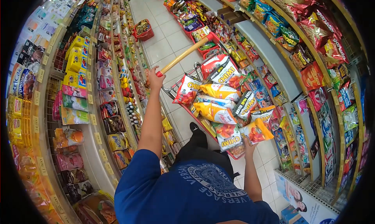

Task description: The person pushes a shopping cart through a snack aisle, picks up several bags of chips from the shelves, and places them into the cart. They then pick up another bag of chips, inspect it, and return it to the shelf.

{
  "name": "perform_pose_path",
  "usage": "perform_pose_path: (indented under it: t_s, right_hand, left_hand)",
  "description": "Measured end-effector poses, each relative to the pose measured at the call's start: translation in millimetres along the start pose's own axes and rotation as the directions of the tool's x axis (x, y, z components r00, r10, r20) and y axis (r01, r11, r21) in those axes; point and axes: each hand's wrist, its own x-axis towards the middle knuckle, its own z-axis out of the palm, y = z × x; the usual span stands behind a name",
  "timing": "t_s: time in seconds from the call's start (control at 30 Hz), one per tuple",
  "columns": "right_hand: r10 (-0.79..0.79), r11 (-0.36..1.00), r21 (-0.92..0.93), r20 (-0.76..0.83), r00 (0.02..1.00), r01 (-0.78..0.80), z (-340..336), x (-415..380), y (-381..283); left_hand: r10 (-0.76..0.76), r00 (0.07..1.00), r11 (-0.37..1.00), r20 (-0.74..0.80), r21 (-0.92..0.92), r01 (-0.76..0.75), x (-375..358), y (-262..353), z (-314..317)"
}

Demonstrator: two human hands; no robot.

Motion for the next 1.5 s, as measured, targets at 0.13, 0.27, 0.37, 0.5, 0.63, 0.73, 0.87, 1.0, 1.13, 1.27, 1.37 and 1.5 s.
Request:
perform_pose_path:
  t_s: [0.13, 0.27, 0.37, 0.5, 0.63, 0.73, 0.87, 1.0, 1.13, 1.27, 1.37, 1.5]
  right_hand:
    - [0.011, 0.999, 0.038, 0.026, 1.000, -0.012, 18.5, 9.0, 11.2]
    - [-0.009, 0.993, -0.120, -0.020, 1.000, 0.006, 41.2, 9.1, -2.4]
    - [-0.062, 0.987, -0.151, -0.012, 0.998, 0.060, 59.1, 12.2, -15.3]
    - [0.004, 0.997, -0.075, 0.033, 0.999, -0.002, 74.6, 19.9, -11.2]
    - [-0.067, 0.972, -0.224, 0.048, 0.997, 0.076, 87.4, 27.3, 6.3]
    - [-0.115, 0.944, -0.306, 0.053, 0.992, 0.126, 102.8, 33.9, 9.5]
    - [-0.079, 0.993, -0.082, 0.085, 0.993, 0.086, 140.2, 25.1, -36.4]
    - [-0.057, 0.988, -0.137, 0.119, 0.991, 0.073, 157.7, 42.6, 3.7]
    - [0.054, 0.959, -0.282, 0.138, 0.989, -0.013, 185.6, 49.6, 5.3]
    - [-0.035, 0.962, -0.259, 0.176, 0.984, 0.080, 229.1, 57.6, 6.1]
    - [0.000, 0.961, -0.272, 0.161, 0.987, 0.044, 260.6, 58.8, -8.7]
    - [0.048, 0.956, -0.293, 0.134, 0.990, -0.007, 301.6, 59.3, -13.6]
  left_hand:
    - [0.077, 0.985, 0.990, -0.153, -0.103, -0.093, -16.4, -10.4, 2.7]
    - [-0.308, 0.913, 0.868, -0.267, -0.472, 0.155, -101.5, 5.3, 27.9]
    - [-0.661, 0.744, 0.693, -0.093, -0.457, 0.558, -191.0, 17.8, 51.1]
    - [-0.714, 0.324, 0.111, 0.620, -0.357, 0.928, -254.7, 51.3, 53.0]
    - [-0.516, 0.365, 0.172, 0.775, -0.323, 0.931, -267.3, 40.1, 71.9]
    - [-0.510, 0.468, 0.257, 0.721, -0.392, 0.883, -257.3, 40.4, 80.0]
    - [-0.580, 0.487, 0.262, 0.653, -0.417, 0.870, -230.9, 39.0, 75.6]
    - [-0.541, 0.527, 0.210, 0.656, -0.502, 0.839, -205.7, 23.7, 78.4]
    - [-0.541, 0.459, 0.157, 0.705, -0.451, 0.879, -175.1, 3.8, 74.1]
    - [-0.520, 0.456, 0.112, 0.722, -0.471, 0.875, -137.8, -28.1, 80.1]
    - [-0.588, 0.458, 0.113, 0.666, -0.493, 0.863, -112.2, -36.4, 79.3]
    - [-0.632, 0.489, 0.137, 0.601, -0.534, 0.834, -82.0, -61.5, 80.9]
